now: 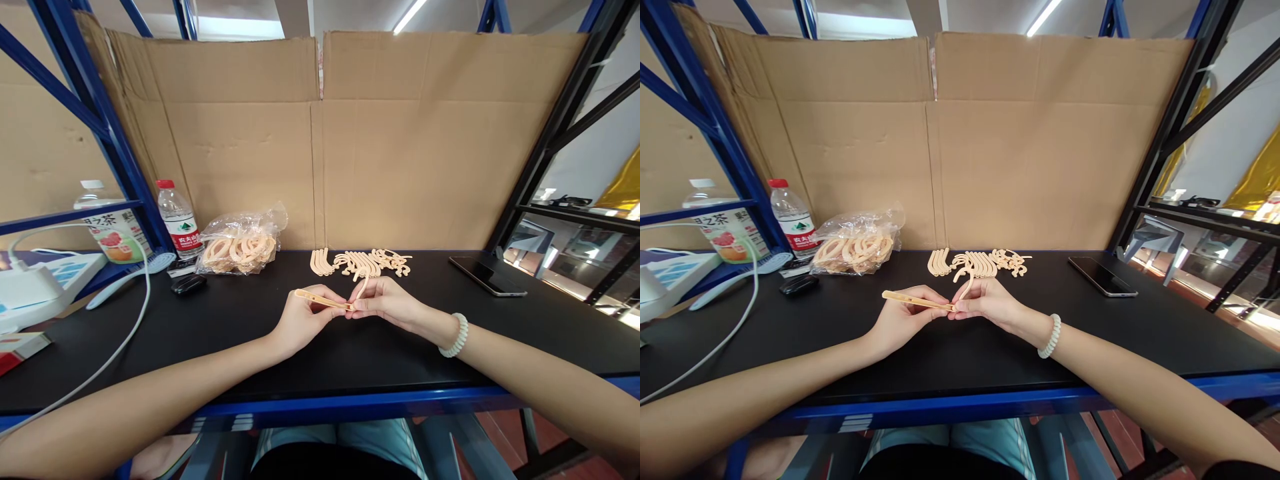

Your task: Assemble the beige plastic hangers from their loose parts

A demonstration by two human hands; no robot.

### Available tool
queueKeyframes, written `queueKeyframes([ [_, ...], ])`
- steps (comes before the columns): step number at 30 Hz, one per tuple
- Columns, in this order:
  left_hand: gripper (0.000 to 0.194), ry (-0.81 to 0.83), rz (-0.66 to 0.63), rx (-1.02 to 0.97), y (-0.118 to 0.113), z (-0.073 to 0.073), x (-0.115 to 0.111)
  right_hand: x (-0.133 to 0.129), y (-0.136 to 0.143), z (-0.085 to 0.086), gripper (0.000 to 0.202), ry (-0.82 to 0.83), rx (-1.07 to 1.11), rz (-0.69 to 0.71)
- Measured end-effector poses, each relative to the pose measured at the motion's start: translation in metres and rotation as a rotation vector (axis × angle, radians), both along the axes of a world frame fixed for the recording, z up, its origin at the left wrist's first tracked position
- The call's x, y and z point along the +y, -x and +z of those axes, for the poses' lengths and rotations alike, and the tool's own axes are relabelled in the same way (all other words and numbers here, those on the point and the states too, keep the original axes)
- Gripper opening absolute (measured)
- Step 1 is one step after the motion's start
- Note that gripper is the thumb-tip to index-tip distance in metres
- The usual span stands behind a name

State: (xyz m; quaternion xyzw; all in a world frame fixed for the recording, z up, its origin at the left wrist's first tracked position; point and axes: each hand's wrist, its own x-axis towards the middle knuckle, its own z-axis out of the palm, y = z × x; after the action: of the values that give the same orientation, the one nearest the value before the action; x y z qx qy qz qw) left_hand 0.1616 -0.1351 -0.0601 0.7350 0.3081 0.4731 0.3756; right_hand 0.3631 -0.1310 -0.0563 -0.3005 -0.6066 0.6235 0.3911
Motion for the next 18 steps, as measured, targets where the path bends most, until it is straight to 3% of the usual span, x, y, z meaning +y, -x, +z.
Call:
queueKeyframes([
  [8, 0.011, -0.016, 0.028, -0.014, -0.001, -0.001, 0.000, 0.000, 0.003, -0.003, 0.026, -0.044, 0.011, -0.036],
  [18, 0.014, 0.085, 0.033, -0.067, -0.003, -0.003, 0.002, -0.002, 0.011, 0.000, 0.027, -0.077, 0.039, -0.127],
])
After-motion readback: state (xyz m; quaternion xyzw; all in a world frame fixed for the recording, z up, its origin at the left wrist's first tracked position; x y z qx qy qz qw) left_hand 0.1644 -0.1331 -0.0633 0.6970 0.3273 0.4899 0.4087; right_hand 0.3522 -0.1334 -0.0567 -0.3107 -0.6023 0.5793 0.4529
